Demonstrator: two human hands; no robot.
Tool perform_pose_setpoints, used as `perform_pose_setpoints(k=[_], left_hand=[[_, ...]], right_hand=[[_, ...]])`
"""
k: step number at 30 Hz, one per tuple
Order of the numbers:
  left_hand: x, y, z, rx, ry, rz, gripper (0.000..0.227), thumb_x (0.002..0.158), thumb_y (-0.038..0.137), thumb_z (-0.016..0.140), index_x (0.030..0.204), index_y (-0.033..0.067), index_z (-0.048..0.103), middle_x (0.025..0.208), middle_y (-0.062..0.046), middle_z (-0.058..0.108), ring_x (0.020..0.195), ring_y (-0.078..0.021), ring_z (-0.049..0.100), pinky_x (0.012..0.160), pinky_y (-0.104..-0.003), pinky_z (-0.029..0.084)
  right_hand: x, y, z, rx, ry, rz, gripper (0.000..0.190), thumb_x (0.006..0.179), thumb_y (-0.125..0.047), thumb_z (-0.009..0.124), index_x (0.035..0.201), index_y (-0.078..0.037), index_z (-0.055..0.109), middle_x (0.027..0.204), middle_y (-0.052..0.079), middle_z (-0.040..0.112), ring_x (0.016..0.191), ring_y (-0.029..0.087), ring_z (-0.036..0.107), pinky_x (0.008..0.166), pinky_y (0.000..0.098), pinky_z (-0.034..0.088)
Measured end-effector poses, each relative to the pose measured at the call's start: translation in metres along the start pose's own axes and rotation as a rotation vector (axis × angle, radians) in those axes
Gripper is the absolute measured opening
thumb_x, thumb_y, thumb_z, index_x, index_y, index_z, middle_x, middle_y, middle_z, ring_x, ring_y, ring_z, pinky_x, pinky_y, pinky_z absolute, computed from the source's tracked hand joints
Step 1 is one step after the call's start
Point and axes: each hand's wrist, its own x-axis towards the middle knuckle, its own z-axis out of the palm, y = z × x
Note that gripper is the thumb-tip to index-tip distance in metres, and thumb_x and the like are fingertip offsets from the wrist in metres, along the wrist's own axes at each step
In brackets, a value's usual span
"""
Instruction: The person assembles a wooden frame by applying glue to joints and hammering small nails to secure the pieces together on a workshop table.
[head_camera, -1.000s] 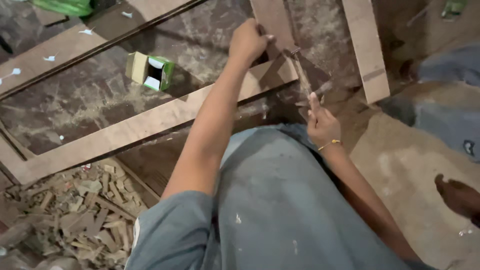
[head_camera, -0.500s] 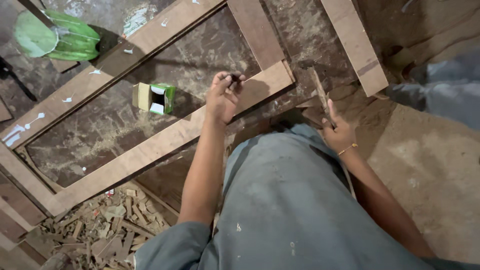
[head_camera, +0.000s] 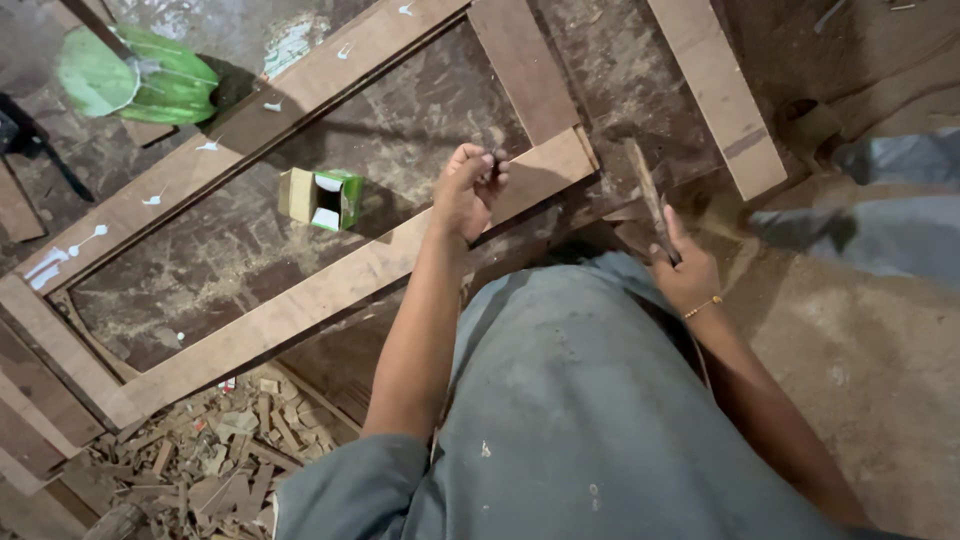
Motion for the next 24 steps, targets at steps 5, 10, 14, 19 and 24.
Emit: perform_pose_setpoints(k=[5,10,14,19,24], left_hand=[[0.019,-0.019,0.014,0.534,-0.025,0.209,0.025,0.091,-0.001,0.07,0.113,0.0081,0.065,0.095,-0.008,0.07,0.082,-0.017,0.065,0.074,-0.03,0.055],[0.045,-0.037,0.042,1.232,0.053,0.594,0.016,0.089,0.003,0.071,0.105,0.0039,0.07,0.097,-0.012,0.075,0.087,-0.0224,0.074,0.079,-0.033,0.057],[0.053,-0.046,0.059,1.361,0.084,0.76,0.015,0.081,0.004,0.075,0.096,0.0054,0.075,0.093,-0.018,0.066,0.086,-0.0342,0.068,0.076,-0.04,0.054],[0.046,-0.042,0.069,1.295,0.15,0.706,0.016,0.088,0.0,0.065,0.104,0.0017,0.067,0.1,-0.015,0.068,0.098,-0.0368,0.066,0.085,-0.042,0.054],[0.042,-0.043,0.073,1.356,0.141,0.762,0.013,0.082,0.001,0.071,0.095,0.0035,0.072,0.098,-0.017,0.063,0.091,-0.0364,0.064,0.081,-0.043,0.053]], right_hand=[[-0.006,-0.011,-0.013,0.091,0.037,-0.256,0.071,0.097,-0.021,0.069,0.161,-0.013,0.042,0.101,0.023,0.069,0.085,0.035,0.069,0.079,0.0395,0.054],[-0.004,-0.031,-0.017,0.034,0.049,-0.304,0.062,0.098,-0.019,0.068,0.157,-0.017,0.048,0.116,0.023,0.071,0.101,0.039,0.072,0.083,0.0418,0.056],[-0.002,-0.041,-0.017,-0.02,0.052,-0.41,0.061,0.099,-0.016,0.067,0.157,-0.017,0.048,0.125,0.024,0.069,0.106,0.042,0.068,0.086,0.0442,0.056],[0.002,-0.048,-0.016,-0.073,-0.04,-0.251,0.061,0.097,-0.015,0.068,0.155,-0.021,0.052,0.103,0.022,0.071,0.095,0.042,0.069,0.084,0.0466,0.055],[0.003,-0.052,-0.018,-0.039,0.015,-0.375,0.061,0.097,-0.013,0.069,0.154,-0.019,0.052,0.108,0.023,0.071,0.097,0.042,0.069,0.084,0.0458,0.055]])
